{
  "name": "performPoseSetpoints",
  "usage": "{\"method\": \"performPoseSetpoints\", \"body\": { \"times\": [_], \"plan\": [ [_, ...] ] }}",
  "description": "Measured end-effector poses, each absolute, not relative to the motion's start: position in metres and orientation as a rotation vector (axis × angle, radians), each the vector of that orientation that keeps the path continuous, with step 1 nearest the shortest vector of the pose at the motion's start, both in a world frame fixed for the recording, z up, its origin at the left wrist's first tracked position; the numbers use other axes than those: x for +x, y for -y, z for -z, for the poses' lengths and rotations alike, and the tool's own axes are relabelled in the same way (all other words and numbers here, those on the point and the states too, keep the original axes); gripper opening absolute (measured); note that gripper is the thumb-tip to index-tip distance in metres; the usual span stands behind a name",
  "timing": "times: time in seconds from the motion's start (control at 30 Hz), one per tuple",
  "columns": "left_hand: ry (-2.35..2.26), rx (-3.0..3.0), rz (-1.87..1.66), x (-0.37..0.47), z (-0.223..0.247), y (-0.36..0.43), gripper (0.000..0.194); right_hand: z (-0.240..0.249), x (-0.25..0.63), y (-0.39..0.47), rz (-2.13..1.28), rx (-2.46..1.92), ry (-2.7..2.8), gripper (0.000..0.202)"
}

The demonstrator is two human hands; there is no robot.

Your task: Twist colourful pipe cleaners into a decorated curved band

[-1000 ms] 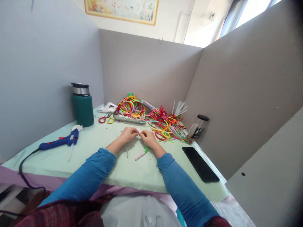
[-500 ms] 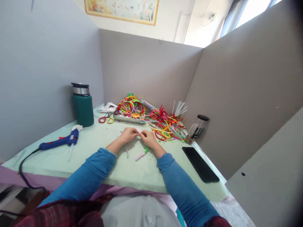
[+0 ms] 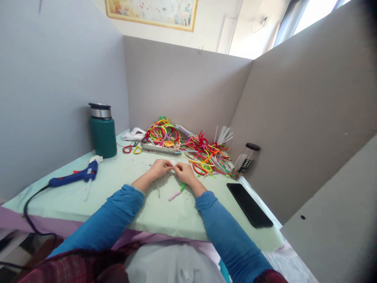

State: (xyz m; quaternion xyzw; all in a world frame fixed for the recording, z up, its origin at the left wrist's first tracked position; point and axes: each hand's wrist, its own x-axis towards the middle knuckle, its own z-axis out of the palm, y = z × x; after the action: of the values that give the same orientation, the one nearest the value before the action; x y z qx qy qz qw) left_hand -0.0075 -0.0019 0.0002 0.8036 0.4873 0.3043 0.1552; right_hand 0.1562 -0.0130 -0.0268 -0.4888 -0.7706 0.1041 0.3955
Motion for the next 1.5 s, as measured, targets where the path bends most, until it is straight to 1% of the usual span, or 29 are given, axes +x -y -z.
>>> {"method": "performPoseSetpoints", "body": {
  "times": [0.17,0.6,1.5],
  "plan": [
    [-1.395,2.288,-0.867,-0.0069,-0.0019,0.0039,0.027,0.0276,0.1564,0.0118,-0.255,-1.242,1.958,0.022],
    [-1.415,2.309,-0.845,-0.0068,-0.0020,0.0040,0.023,0.0263,0.1563,0.0130,-0.253,-1.252,1.963,0.023],
    [-1.429,2.362,-0.878,-0.0088,0.0020,-0.0003,0.024,0.0258,0.1558,0.0135,-0.262,-1.254,1.948,0.023]
  ]
}}
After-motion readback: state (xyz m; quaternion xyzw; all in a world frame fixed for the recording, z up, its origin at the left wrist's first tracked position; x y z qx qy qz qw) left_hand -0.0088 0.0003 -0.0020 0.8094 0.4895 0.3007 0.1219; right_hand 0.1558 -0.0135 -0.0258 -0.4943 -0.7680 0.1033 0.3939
